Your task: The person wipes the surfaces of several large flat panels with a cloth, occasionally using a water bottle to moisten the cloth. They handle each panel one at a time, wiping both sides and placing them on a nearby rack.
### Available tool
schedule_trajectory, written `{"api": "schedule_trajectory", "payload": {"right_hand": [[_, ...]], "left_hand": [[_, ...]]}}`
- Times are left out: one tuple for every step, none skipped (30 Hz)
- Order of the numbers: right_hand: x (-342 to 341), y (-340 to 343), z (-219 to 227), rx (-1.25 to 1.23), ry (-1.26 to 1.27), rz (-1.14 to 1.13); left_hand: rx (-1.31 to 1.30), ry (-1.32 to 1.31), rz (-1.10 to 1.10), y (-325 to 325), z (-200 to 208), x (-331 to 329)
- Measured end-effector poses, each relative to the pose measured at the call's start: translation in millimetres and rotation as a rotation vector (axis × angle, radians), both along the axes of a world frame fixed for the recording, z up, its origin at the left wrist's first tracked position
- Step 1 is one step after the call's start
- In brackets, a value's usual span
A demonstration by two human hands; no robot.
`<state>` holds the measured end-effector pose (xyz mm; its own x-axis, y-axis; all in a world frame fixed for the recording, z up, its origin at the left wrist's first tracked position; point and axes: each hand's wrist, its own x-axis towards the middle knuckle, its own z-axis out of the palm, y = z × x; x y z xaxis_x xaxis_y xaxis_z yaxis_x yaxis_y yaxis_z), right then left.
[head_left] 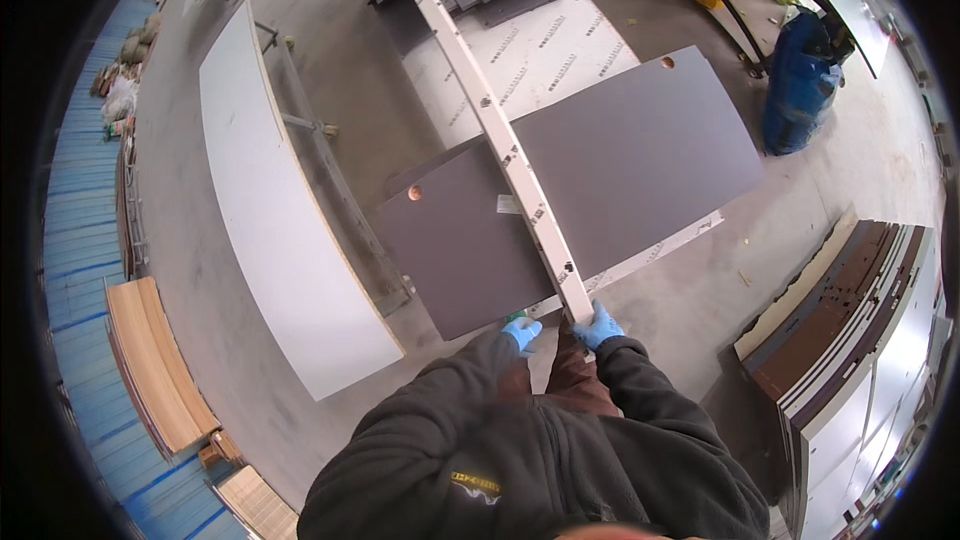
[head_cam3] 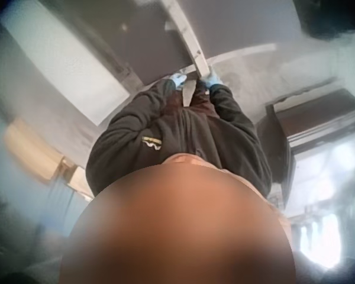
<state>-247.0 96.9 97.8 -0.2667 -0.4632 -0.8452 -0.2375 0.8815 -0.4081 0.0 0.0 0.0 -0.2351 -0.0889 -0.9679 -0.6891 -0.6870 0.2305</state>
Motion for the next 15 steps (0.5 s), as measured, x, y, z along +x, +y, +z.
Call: {"api": "schedule_trajectory", "payload": {"right_hand": [[4,3,-5,0.017,0.016,-0.005],[9,6,-10,0.023,0.030,-0.007],[14,10,-15,0.022,0.062,-0.036],[12,14,-21,0.015,0.068,-0.069],[16,16,-25,0.009,0.057,-0.114],[12,16,-28,-0.010,0.111,-0.081],[16,15,-29,0.044,0.166,-0.072],[16,16,-26,0.039,0.209,-0.073],[18,16,-23,0.026,0.197,-0.070],[23,12,-21,0.078,0.206,-0.065],[25,9,-18,0.134,0.223,-0.061],[27,8,-15,0.135,0.250,-0.058],[29,6,-12,0.113,0.300,-0.078],[35,3,-10,0.097,0.348,-0.095],[40,0,-6,0.093,0.403,-0.119]], "left_hand": [[0.008,0.034,-0.034,-2,14,9],[0.031,0.043,-0.061,-3,27,21],[0.007,0.082,-0.056,-5,40,35],[-0.001,0.106,-0.044,-7,48,45],[0.011,0.108,-0.007,-9,58,62],[-0.005,0.105,-0.052,-18,64,75],[-0.002,0.115,-0.051,-23,70,94],[-0.001,0.113,-0.052,-32,76,116],[0.005,0.097,-0.052,-38,81,142],[-0.017,0.060,-0.046,-42,87,168],[-0.038,0.043,-0.031,-44,90,191],[-0.033,0.017,0.006,-47,89,212],[-0.027,-0.044,0.042,-48,89,234],[-0.054,-0.073,0.064,-48,89,256],[-0.077,-0.143,0.080,-49,89,275]]}}
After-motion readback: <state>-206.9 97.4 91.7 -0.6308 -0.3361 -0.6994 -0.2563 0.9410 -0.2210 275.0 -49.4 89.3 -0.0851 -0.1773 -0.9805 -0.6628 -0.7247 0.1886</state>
